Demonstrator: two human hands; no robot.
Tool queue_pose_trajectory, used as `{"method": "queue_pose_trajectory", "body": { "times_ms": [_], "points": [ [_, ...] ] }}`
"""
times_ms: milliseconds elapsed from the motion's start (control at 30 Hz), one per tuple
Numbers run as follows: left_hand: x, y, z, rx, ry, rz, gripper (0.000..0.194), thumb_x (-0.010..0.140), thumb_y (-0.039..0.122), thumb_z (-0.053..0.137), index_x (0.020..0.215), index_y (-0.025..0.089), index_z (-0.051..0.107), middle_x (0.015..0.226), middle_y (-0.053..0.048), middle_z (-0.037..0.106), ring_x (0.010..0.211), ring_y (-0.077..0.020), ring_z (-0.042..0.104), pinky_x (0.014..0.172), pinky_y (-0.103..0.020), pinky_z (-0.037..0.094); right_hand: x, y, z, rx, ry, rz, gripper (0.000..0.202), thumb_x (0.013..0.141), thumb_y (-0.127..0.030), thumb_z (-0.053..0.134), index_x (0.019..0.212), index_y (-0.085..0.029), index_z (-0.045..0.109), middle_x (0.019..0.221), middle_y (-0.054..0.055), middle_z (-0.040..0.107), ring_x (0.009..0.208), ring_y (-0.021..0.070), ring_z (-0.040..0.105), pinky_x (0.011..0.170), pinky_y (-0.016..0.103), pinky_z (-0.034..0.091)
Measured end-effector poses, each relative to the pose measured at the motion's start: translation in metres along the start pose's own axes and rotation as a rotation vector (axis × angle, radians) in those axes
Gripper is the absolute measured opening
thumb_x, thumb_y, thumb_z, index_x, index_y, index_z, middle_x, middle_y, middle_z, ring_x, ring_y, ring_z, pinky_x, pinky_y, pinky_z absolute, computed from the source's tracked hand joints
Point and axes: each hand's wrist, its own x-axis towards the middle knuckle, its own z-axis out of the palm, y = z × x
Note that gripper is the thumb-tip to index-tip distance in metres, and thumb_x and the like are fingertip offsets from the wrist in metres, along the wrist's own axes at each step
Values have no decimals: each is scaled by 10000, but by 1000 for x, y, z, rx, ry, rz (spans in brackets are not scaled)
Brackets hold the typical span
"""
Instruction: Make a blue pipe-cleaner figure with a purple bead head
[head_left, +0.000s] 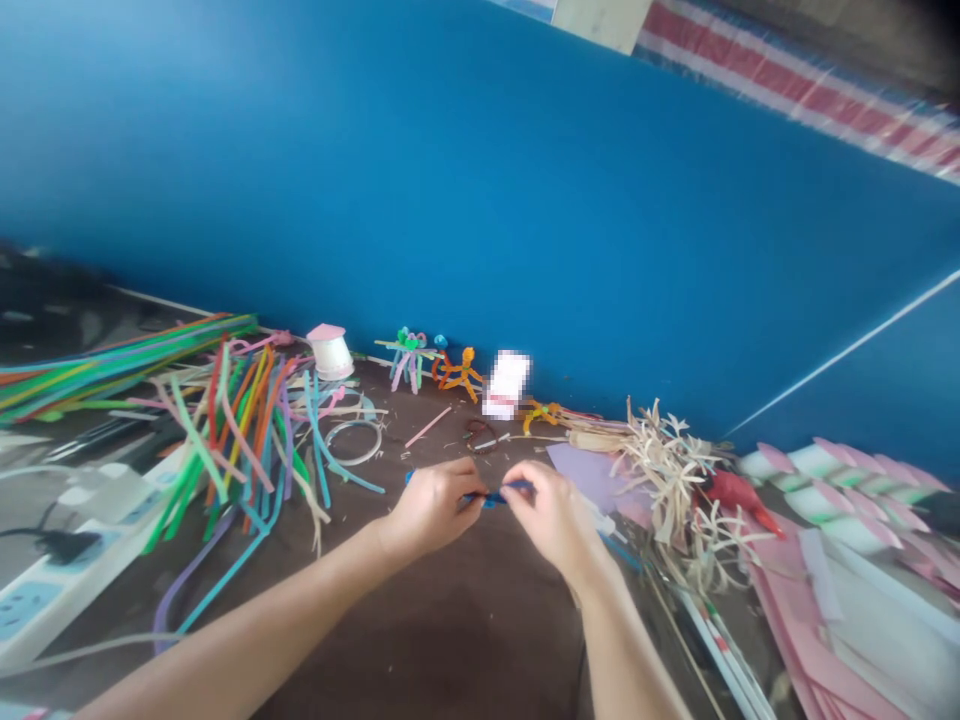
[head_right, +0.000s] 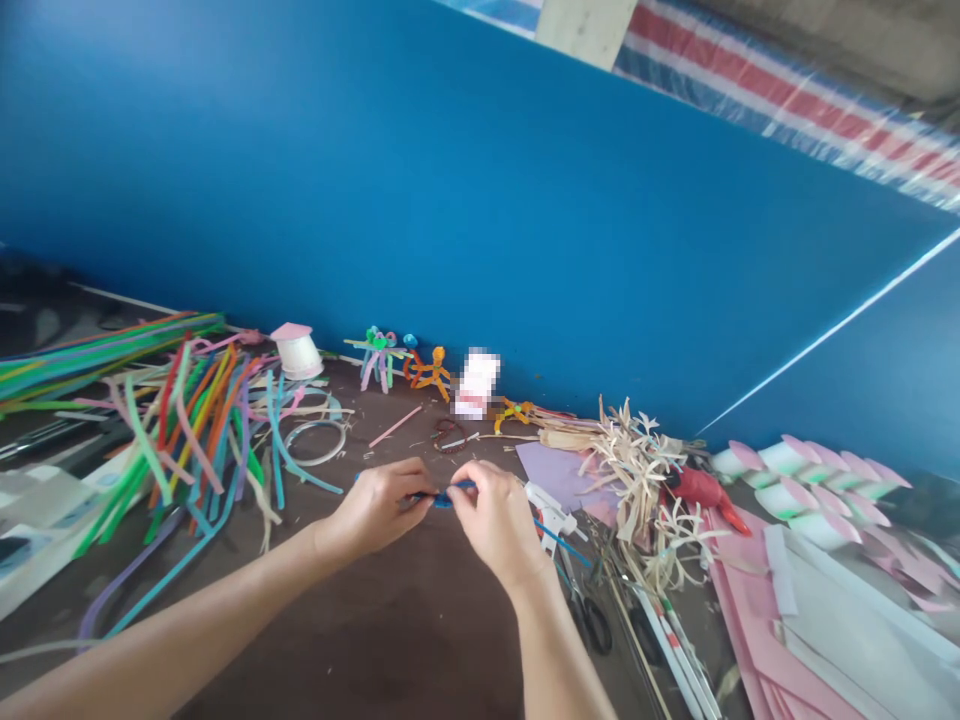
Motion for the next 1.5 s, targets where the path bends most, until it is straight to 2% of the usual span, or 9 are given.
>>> {"method": "queue_pose_trajectory", "body": {
  "times_ms": [133,300,467,600,933,1133,1367,1500],
  "points": [
    [-1,-1,-4,-149,-47,68,184,730,148,488,790,199,654,766,-16,588,659,-106,550,593,-182,396,7,12,2,161,-84,20,85,751,-219,527,743,-198,609,734,-15,637,695,130,575,643,207,389],
    [0,-1,-2,-325,24,-3,153,708,120,508,736,164,651,726,-25,576,667,-110,547,614,-194,409,7,18,11,230,-162,31,200,805,-254,458,712,-188,623,692,-13,643,676,135,578,622,205,389],
    [1,-4,3,-404,89,-66,111,708,138,526,699,154,635,681,-17,571,655,-116,534,605,-211,400,-1,10,13,128,-124,23,183,786,-168,443,777,-197,623,740,-3,648,701,142,585,613,204,374],
    [2,-6,4,-419,112,-70,109,704,125,526,686,149,630,670,-14,576,659,-117,535,612,-213,396,-8,2,15,-1,-97,42,175,797,-187,446,779,-212,619,732,5,643,690,150,589,589,208,358],
    [2,-4,3,-294,168,-44,156,702,104,509,701,170,650,692,-15,594,661,-110,541,607,-199,401,-17,-12,12,-132,-94,-10,196,838,-200,421,753,-217,596,704,13,650,649,135,598,563,199,330],
    [1,-1,-1,-252,150,-16,153,730,125,501,706,179,643,700,-16,595,675,-114,546,610,-194,399,-17,-16,12,-184,-66,24,211,849,-219,409,713,-218,570,644,6,641,595,139,591,525,219,286],
    [-2,0,-3,-68,151,36,159,767,158,474,755,188,629,744,-18,593,707,-117,545,617,-193,384,-19,-19,10,-215,-25,35,186,848,-222,407,748,-222,565,627,-6,631,585,142,585,519,227,271],
    [-2,2,-6,104,87,104,162,778,167,457,751,182,616,719,-24,582,707,-137,543,610,-213,383,-19,-18,6,-208,27,34,136,820,-221,453,756,-222,573,652,-4,634,595,141,579,537,223,290]
  ]
}}
